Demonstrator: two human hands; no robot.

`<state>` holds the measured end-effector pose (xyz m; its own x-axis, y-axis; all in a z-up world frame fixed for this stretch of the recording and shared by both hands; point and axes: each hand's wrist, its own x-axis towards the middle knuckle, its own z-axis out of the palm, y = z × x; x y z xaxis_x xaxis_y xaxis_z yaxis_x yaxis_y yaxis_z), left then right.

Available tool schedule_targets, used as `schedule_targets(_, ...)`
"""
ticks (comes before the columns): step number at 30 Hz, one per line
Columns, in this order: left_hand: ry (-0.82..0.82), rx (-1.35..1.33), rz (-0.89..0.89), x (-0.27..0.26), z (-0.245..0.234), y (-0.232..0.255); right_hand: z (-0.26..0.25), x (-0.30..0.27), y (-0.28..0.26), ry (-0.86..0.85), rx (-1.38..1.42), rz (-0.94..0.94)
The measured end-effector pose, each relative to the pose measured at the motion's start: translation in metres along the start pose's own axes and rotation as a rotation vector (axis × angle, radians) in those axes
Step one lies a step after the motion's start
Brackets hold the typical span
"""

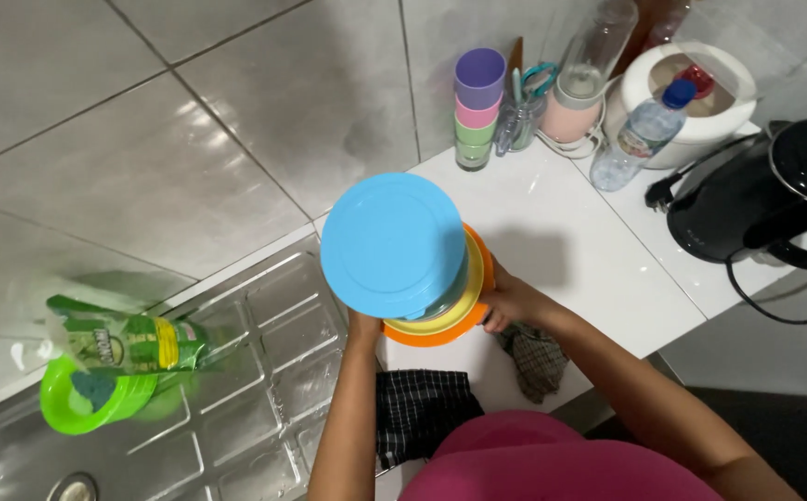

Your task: The person dries various plastic dishes and cups with a cloth and stacks them on the counter. The person wipes a light green plate, a yellow plate, a purple plate, an orange plate, a white colander, and several cups, placing them in a stack.

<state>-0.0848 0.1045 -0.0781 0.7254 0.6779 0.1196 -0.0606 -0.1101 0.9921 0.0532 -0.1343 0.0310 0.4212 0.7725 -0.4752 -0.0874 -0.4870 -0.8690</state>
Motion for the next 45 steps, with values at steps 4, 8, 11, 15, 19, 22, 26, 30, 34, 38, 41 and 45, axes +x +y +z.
schedule_targets(4,-0.012,0.080,0.009,0.002,0.006,0.007,-0.007,0.018,0.021,0.050,-0.040,0.097)
schedule_targets(8,0.029,0.279,-0.203,0.004,0.009,-0.002,-0.011,0.023,0.041,0.027,0.009,0.175)
schedule_targets(11,0.066,0.222,-0.210,-0.004,0.006,-0.005,-0.012,0.029,0.062,0.065,0.022,0.182)
schedule_targets(15,0.176,-0.103,-0.251,-0.018,0.005,-0.011,-0.011,0.041,0.118,0.072,0.212,0.118)
schedule_targets(19,0.185,-0.312,-0.504,-0.025,0.018,0.011,0.003,0.028,0.117,0.072,0.316,0.149)
schedule_targets(22,0.089,-0.376,-0.536,-0.024,0.032,0.011,-0.006,0.026,0.133,0.084,0.372,0.059)
schedule_targets(26,0.047,-0.501,-0.432,-0.002,0.059,-0.051,-0.038,0.015,0.118,0.198,0.476,0.087)
schedule_targets(30,0.030,-0.524,-0.510,0.022,0.106,-0.072,-0.075,0.003,0.120,0.313,0.662,0.063)
schedule_targets(34,-0.102,-0.443,-0.583,0.039,0.158,-0.042,-0.113,0.014,0.159,0.397,0.812,-0.063)
schedule_targets(38,-0.240,-0.338,-0.739,0.052,0.199,-0.011,-0.138,0.003,0.146,0.489,0.791,-0.107)
schedule_targets(41,-0.278,-0.371,-0.774,0.063,0.224,-0.018,-0.159,0.008,0.153,0.510,0.841,-0.156)
schedule_targets(45,-0.283,-0.422,-0.740,0.067,0.245,-0.029,-0.174,0.012,0.154,0.489,0.925,-0.206)
